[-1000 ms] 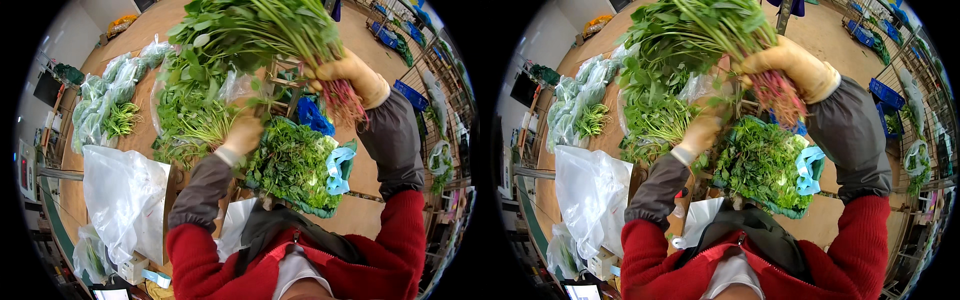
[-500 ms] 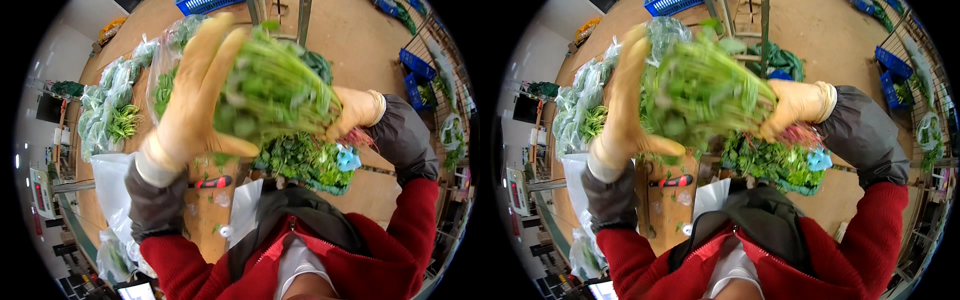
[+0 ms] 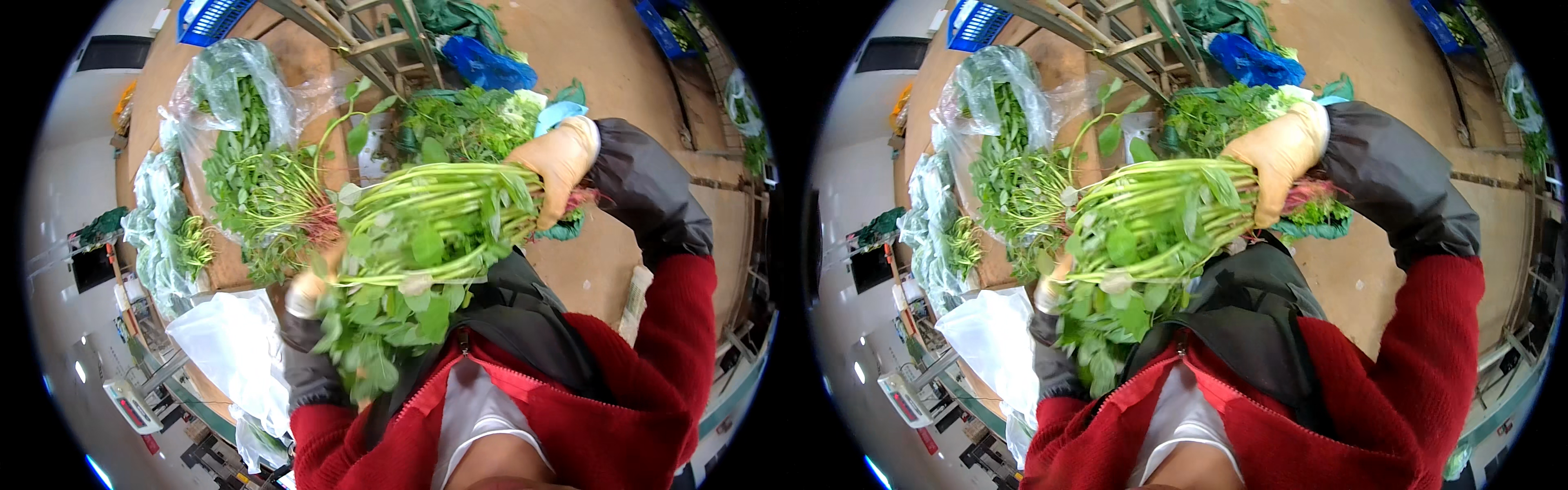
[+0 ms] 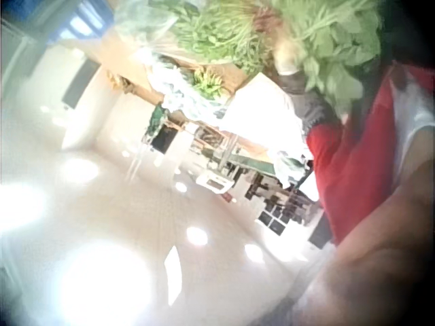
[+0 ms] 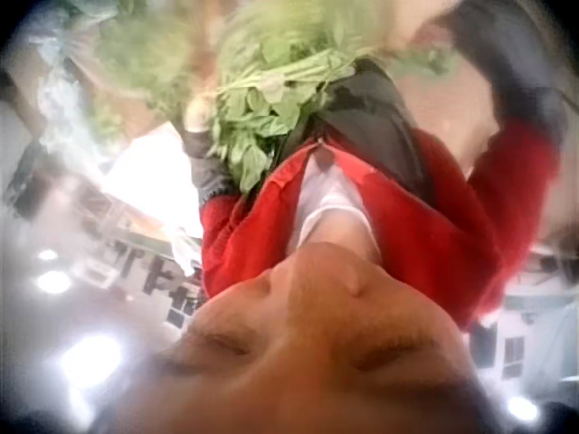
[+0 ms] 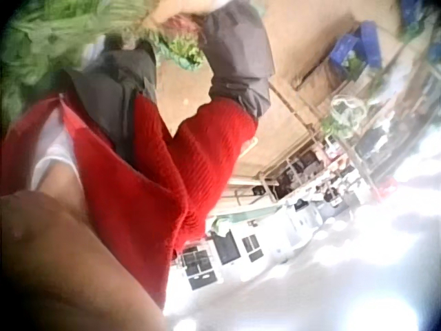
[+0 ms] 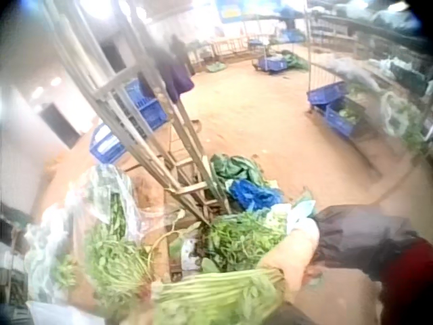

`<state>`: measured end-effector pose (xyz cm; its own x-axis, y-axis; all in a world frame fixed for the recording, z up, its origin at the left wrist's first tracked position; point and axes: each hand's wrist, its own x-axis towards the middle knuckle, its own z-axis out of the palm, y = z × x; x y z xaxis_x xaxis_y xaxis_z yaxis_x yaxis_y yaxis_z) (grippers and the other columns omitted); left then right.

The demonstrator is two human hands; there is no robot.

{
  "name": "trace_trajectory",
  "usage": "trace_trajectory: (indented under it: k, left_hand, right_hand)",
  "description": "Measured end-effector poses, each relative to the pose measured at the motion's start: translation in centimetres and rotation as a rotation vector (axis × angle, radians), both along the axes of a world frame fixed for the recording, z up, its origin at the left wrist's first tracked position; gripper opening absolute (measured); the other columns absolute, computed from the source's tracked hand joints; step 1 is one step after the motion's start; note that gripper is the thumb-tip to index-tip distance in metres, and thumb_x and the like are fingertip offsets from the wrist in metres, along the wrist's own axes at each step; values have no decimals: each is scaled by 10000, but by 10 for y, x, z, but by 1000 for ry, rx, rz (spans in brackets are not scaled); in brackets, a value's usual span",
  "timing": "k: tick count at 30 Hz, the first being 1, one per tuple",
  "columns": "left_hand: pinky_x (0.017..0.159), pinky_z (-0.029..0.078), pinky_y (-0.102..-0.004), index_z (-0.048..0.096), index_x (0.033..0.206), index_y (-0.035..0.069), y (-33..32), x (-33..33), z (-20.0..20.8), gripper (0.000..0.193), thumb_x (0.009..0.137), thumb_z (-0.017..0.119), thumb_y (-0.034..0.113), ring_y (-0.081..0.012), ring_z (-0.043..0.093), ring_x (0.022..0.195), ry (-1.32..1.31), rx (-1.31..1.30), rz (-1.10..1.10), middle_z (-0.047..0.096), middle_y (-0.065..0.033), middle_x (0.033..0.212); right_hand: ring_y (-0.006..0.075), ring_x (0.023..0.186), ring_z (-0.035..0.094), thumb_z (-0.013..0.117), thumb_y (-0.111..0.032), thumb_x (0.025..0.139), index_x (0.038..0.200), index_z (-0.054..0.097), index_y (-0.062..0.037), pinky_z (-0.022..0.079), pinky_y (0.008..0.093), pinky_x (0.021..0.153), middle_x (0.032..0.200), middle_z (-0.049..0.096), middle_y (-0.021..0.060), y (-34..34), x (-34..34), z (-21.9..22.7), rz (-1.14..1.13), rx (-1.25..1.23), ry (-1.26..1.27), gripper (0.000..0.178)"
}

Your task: The person gathers leafy green vegetables with red roots, trims them with shears, and places them into plastic bags on a digital scale. The person repeats this process for multiple bunches, adjusting the bags and interacting with a tablet at the workstation.

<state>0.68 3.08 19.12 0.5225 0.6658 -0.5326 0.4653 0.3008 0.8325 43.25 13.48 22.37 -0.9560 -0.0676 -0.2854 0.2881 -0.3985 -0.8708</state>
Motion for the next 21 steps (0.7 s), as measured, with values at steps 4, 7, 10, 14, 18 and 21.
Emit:
trace_trajectory:
  k: [4, 7, 10, 14, 18, 21]
  left_hand:
    - [1129, 124, -404, 232, 1427, -15, 74, 18, 102, 1248, 563, 593, 810, -281, 221, 1378, -56, 524, -15, 260, -177, 1476]
    - [1132, 82, -414, 160, 1439, -21, 127, 86, 124, 1321, 515, 626, 801, -268, 136, 1400, -194, 649, -460, 206, -191, 1491]
    - [1135, 70, -420, 229, 1442, 49, 137, 124, 98, 1239, 516, 707, 719, -262, 101, 1405, -132, 557, -874, 213, -191, 1490]
    - [1106, 142, -418, 390, 1359, 27, 67, 96, 37, 1142, 495, 748, 680, -278, 239, 1340, -342, -222, -890, 330, -169, 1431]
    - [1092, 159, -414, 399, 1348, 29, -30, 104, -9, 1109, 506, 747, 661, -279, 258, 1318, -194, -35, -572, 346, -166, 1410]
    - [1081, 172, -411, 406, 1339, 31, -66, 119, -28, 1084, 514, 746, 646, -279, 272, 1302, -14, 236, -425, 358, -164, 1394]
  right_hand:
    - [78, 823, 530, 705, 10, 691, 1170, 498, -7, 472, 272, 694, 955, 636, 21, 8, 2, 34, 7, 161, -252, 522]
    - [111, 761, 553, 675, -45, 671, 1163, 502, -34, 467, 289, 651, 872, 633, 45, 14, -18, 64, 113, 541, -221, 522]
    - [162, 720, 579, 674, -108, 666, 1144, 511, -51, 473, 304, 636, 815, 621, 84, 10, -31, 88, 175, 750, -139, 508]
    - [124, 702, 560, 691, -88, 666, 1184, 507, -42, 470, 288, 641, 824, 630, 62, 17, -22, 77, 183, 491, -167, 552]
    - [72, 750, 518, 709, -25, 657, 1205, 512, -22, 452, 264, 641, 866, 627, 12, 8, -8, 37, 136, 358, -89, 582]
    - [102, 837, 561, 738, 8, 672, 1080, 574, 9, 468, 285, 737, 946, 661, 55, 12, -5, -6, 92, 129, -72, 440]
